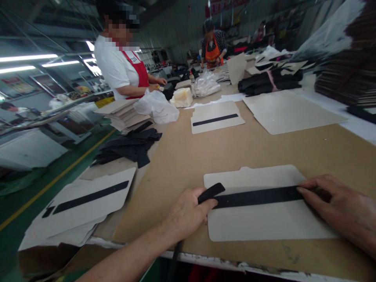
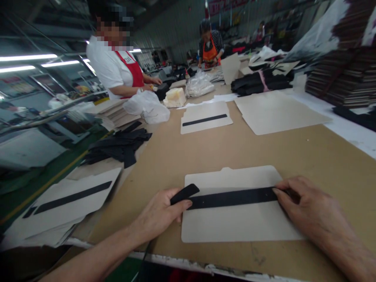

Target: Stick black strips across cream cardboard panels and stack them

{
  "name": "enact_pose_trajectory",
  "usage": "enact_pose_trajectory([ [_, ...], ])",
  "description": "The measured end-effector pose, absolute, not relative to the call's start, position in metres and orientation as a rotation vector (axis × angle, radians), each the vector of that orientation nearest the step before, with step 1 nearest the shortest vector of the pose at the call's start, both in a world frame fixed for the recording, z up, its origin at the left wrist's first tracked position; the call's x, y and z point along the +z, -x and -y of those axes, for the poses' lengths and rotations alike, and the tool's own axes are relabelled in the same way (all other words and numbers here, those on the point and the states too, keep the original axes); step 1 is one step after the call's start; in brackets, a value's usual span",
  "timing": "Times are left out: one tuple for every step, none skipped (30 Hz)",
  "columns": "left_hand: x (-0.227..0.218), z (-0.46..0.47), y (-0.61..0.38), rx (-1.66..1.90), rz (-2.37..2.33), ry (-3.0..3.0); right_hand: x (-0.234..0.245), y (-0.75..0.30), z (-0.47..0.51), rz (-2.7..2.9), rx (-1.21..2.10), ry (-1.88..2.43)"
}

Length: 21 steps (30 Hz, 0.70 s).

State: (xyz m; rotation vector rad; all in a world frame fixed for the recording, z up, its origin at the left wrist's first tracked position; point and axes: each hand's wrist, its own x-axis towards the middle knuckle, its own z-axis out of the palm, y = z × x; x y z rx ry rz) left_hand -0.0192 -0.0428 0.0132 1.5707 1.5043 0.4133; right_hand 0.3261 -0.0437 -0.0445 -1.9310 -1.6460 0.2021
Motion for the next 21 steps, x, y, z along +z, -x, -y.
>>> enact_pose_trajectory([
  [0.011, 0.041, 0.019, 0.417, -1.531, -1.558, -0.045, -0.327, 0.043, 1.644, 0.204, 1.936],
  [0.009, 0.039, 0.019, 0.422, -1.552, -1.558, -0.046, -0.327, 0.043, 1.649, 0.209, 1.941],
  [0.007, 0.038, 0.018, 0.427, -1.565, -1.566, -0.046, -0.328, 0.043, 1.659, 0.213, 1.945],
  [0.007, 0.037, 0.017, 0.434, -1.570, -1.581, -0.047, -0.329, 0.043, 1.671, 0.212, 1.947],
  [0.007, 0.036, 0.017, 0.441, -1.573, -1.599, -0.049, -0.330, 0.043, 1.681, 0.207, 1.952],
  [0.007, 0.036, 0.016, 0.449, -1.579, -1.617, -0.050, -0.331, 0.043, 1.690, 0.197, 1.959],
  [0.008, 0.036, 0.015, 0.456, -1.591, -1.634, -0.051, -0.332, 0.044, 1.700, 0.187, 1.963],
  [0.009, 0.035, 0.014, 0.459, -1.606, -1.652, -0.053, -0.334, 0.044, 1.711, 0.176, 1.965],
  [0.009, 0.035, 0.014, 0.457, -1.622, -1.666, -0.054, -0.335, 0.043, 1.717, 0.166, 1.972],
  [0.009, 0.035, 0.013, 0.456, -1.634, -1.677, -0.056, -0.336, 0.043, 1.720, 0.163, 1.986],
  [0.009, 0.035, 0.013, 0.454, -1.644, -1.683, -0.057, -0.338, 0.043, 1.723, 0.164, 2.003],
  [0.008, 0.035, 0.013, 0.450, -1.648, -1.685, -0.059, -0.339, 0.042, 1.726, 0.159, 2.015],
  [0.008, 0.034, 0.012, 0.444, -1.650, -1.686, -0.061, -0.341, 0.042, 1.729, 0.145, 2.016],
  [0.007, 0.034, 0.012, 0.440, -1.653, -1.686, -0.063, -0.343, 0.041, 1.735, 0.127, 2.008],
  [0.007, 0.034, 0.012, 0.434, -1.660, -1.689, -0.065, -0.344, 0.040, 1.745, 0.106, 1.994],
  [0.007, 0.033, 0.012, 0.427, -1.665, -1.695, -0.067, -0.345, 0.040, 1.757, 0.083, 1.978],
  [0.007, 0.033, 0.011, 0.422, -1.672, -1.705, -0.069, -0.346, 0.039, 1.766, 0.057, 1.968],
  [0.007, 0.033, 0.011, 0.422, -1.682, -1.717, -0.070, -0.347, 0.039, 1.774, 0.041, 1.965],
  [0.007, 0.033, 0.010, 0.424, -1.695, -1.731, -0.071, -0.348, 0.039, 1.777, 0.032, 1.970],
  [0.007, 0.033, 0.010, 0.427, -1.707, -1.746, -0.071, -0.347, 0.039, 1.775, 0.027, 1.975],
  [0.008, 0.034, 0.009, 0.430, -1.717, -1.762, -0.070, -0.347, 0.040, 1.770, 0.030, 1.978],
])
